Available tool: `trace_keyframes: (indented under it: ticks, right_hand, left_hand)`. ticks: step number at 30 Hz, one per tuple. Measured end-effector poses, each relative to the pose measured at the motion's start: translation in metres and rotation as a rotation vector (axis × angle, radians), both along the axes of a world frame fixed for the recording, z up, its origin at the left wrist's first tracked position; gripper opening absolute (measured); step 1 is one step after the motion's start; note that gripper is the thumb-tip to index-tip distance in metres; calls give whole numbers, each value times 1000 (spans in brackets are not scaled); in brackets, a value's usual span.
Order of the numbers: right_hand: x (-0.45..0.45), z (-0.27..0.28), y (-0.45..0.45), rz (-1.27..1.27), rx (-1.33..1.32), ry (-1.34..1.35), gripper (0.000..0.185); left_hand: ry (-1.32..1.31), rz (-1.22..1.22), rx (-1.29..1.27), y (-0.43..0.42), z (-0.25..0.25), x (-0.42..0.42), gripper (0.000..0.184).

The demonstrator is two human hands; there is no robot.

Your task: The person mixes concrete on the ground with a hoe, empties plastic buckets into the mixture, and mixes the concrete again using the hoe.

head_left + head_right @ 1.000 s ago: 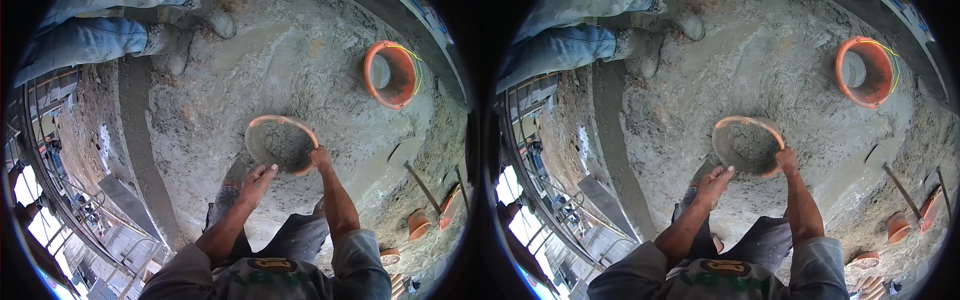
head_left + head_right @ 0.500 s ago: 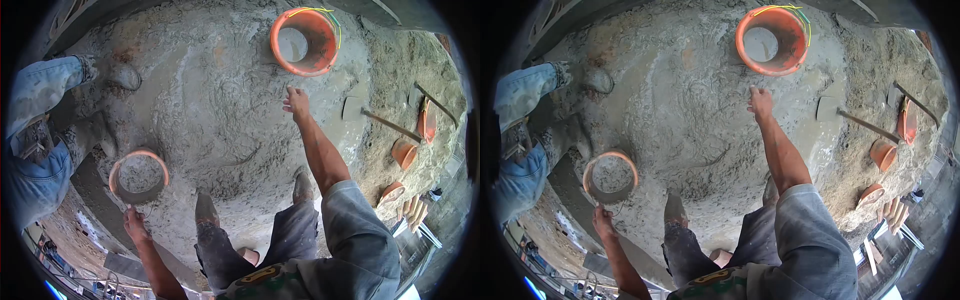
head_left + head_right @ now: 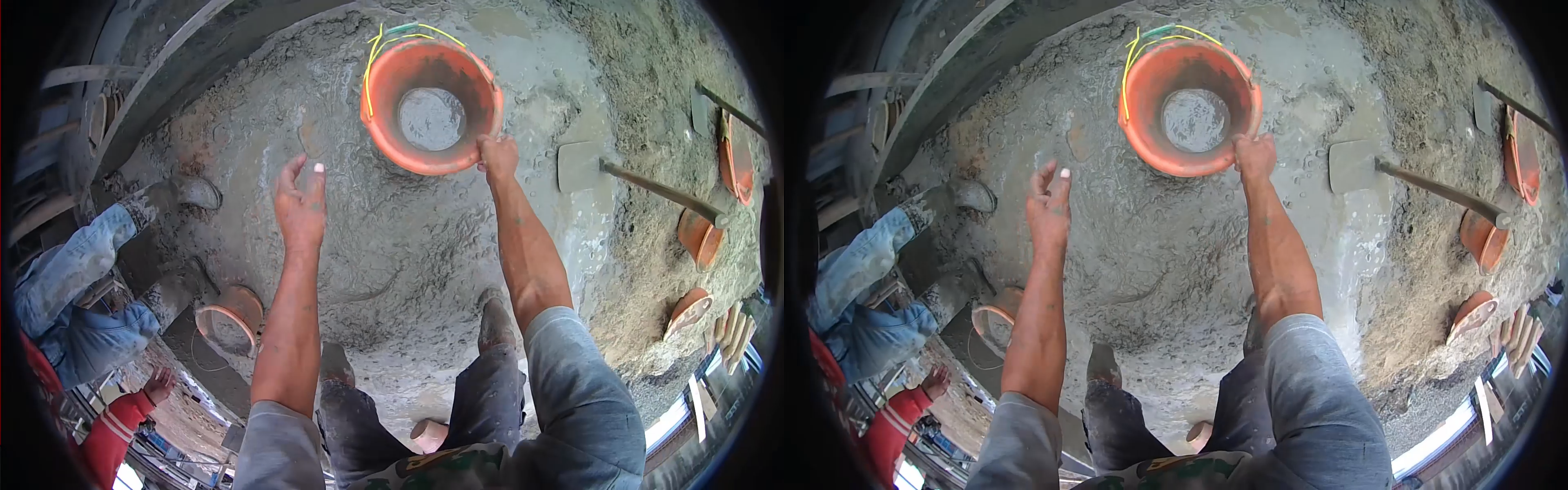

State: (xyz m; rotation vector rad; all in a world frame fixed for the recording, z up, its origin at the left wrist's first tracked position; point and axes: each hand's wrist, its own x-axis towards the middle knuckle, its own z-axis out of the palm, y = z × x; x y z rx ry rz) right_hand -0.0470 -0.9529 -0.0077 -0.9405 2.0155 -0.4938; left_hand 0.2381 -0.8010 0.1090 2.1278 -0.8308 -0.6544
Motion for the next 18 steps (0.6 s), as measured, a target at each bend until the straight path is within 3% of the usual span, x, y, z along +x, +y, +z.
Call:
trace_keyframes:
  ticks: [2,4,7,10,14,18]
  right_hand:
    - [-49,-3,5,150,11,234,29]
    - [-98,5,28,255,21,384,28]
    - [-163,13,65,252,85,322,26]
    - [-206,3,83,179,140,271,21]
    - [-225,4,78,-58,246,179,16]
    - [-232,44,41,211,294,131,15]
  left_hand:
    - [-114,-120,32,-51,16,-44,56]
    - [-159,-166,47,-87,2,-79,68]
    - [-382,-247,67,-111,-90,-122,75]
    - [103,-406,354,-111,-117,-174,62]
    - [122,-113,423,-97,-97,-218,48]
    - [473,157,356,-51,-67,-208,37]
